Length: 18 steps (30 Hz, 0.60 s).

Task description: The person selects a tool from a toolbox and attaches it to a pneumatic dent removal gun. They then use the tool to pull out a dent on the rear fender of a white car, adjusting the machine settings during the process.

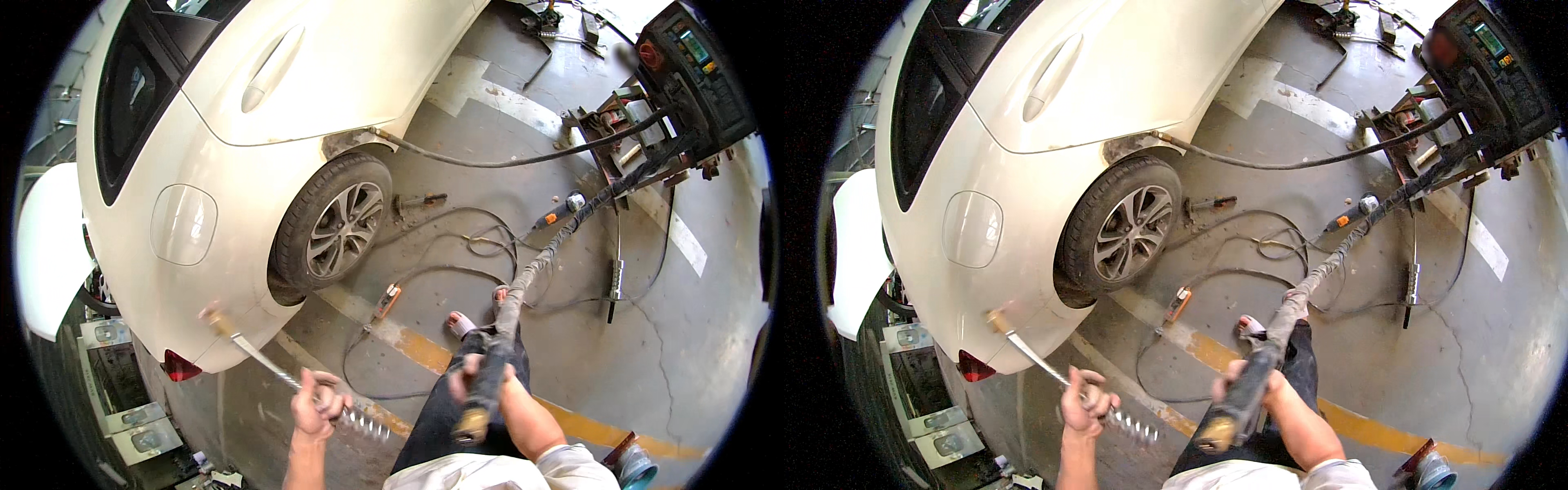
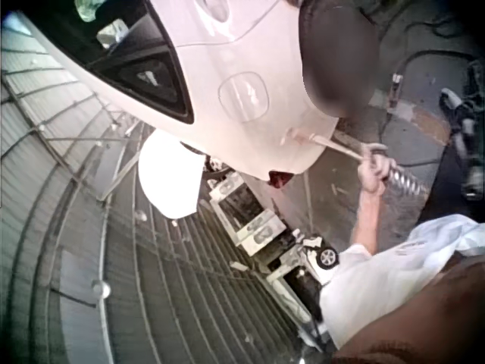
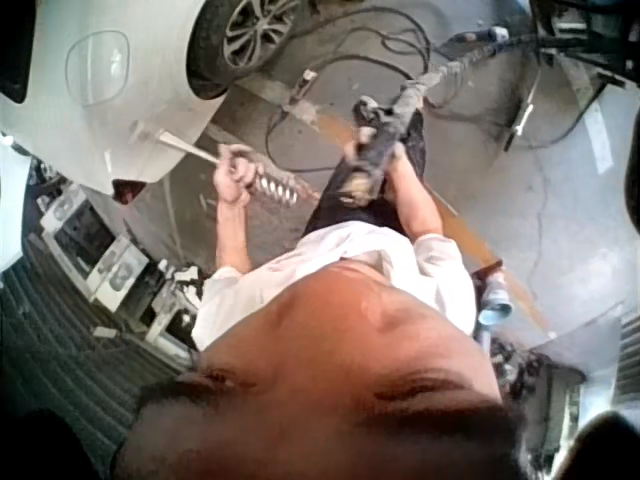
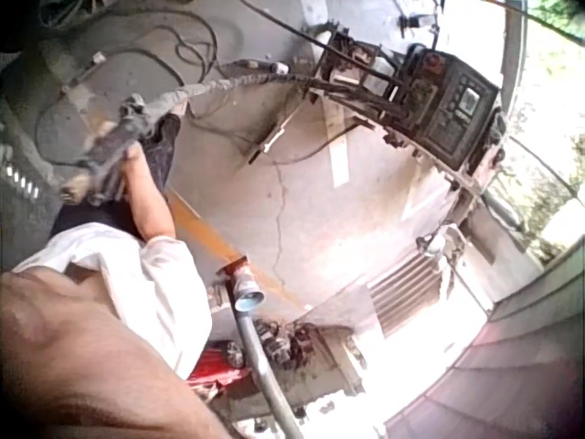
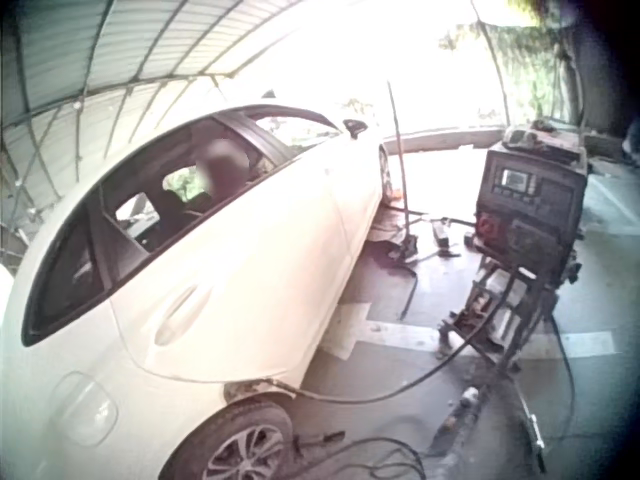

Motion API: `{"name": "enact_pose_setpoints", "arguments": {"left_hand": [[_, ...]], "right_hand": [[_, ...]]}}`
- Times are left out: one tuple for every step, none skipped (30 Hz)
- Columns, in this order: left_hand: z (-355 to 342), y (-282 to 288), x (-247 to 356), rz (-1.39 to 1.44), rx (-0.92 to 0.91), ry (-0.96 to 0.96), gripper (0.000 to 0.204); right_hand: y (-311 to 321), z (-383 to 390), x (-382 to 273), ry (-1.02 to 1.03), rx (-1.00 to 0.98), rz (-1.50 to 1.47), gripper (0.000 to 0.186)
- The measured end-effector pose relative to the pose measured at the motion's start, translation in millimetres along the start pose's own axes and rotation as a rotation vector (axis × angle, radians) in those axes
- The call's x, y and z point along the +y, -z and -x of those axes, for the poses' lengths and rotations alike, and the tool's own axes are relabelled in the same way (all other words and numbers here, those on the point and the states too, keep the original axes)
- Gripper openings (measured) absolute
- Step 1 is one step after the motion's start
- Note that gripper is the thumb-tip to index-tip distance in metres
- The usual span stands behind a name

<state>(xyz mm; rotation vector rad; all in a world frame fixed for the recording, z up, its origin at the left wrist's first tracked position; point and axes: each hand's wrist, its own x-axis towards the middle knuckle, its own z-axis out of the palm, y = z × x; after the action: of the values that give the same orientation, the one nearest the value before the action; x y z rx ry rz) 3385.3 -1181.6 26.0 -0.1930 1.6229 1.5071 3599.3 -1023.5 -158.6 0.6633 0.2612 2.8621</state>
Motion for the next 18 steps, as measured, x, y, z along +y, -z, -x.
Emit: {"name": "enact_pose_setpoints", "arguments": {"left_hand": [[-3, -1, 5, 0.107, 0.039, -0.145, 0.052], [-8, -8, 5, 0.231, 0.14, -0.299, 0.052], [-16, -5, 9, 0.284, 0.05, -0.442, 0.051], [-26, -18, 14, 0.343, 0.068, -0.564, 0.049], [-30, -25, 19, 0.329, 0.044, -0.666, 0.048], [-32, -26, 25, 0.334, 0.045, -0.732, 0.048], [-31, -36, 36, 0.36, 0.16, -0.781, 0.055], [-25, -39, 46, 0.368, 0.142, -0.82, 0.055], [-20, -39, 53, 0.374, 0.125, -0.859, 0.055], [-16, -38, 58, 0.341, 0.06, -0.887, 0.053], [-12, -35, 62, 0.307, -0.001, -0.902, 0.051], [-10, -32, 64, 0.272, -0.064, -0.916, 0.048], [-9, -31, 64, 0.282, -0.058, -0.897, 0.049], [-10, -34, 62, 0.295, -0.056, -0.875, 0.049], [-11, -38, 59, 0.309, -0.056, -0.852, 0.049], [-13, -48, 56, 0.389, 0.115, -0.827, 0.056], [-15, -48, 55, 0.381, 0.076, -0.818, 0.056], [-17, -49, 51, 0.375, 0.036, -0.809, 0.056]], "right_hand": [[-1, 10, 2, 0.034, -0.039, 0.038, 0.048], [-20, 6, 0, 0.089, -0.041, 0.337, 0.039], [-22, 7, -5, 0.067, 0.019, 0.284, 0.038], [-39, 22, -11, 0.069, 0.347, 0.289, 0.037], [-40, 37, -11, 0.096, 0.648, 0.255, 0.037], [-44, 54, -9, 0.131, 0.954, 0.205, 0.043], [-50, 38, -17, 0.145, 0.816, 0.3, 0.037], [-52, 27, -15, 0.146, 0.875, 0.389, 0.035], [-52, 19, -12, 0.147, 0.933, 0.478, 0.033], [-48, 15, -12, 0.105, 1.0, 0.489, 0.034], [-47, 11, -9, 0.092, 1.009, 0.499, 0.034], [-46, 9, -6, 0.081, 1.017, 0.508, 0.033], [-45, 7, -4, 0.071, 1.026, 0.517, 0.033], [-43, 8, -4, 0.044, 1.014, 0.481, 0.032], [-42, 8, -1, 0.016, 1.033, 0.501, 0.033], [-41, 7, 2, -0.01, 1.053, 0.522, 0.034], [-43, 3, 2, -0.037, 1.073, 0.551, 0.035], [-48, -2, -1, -0.05, 1.079, 0.585, 0.037]]}}
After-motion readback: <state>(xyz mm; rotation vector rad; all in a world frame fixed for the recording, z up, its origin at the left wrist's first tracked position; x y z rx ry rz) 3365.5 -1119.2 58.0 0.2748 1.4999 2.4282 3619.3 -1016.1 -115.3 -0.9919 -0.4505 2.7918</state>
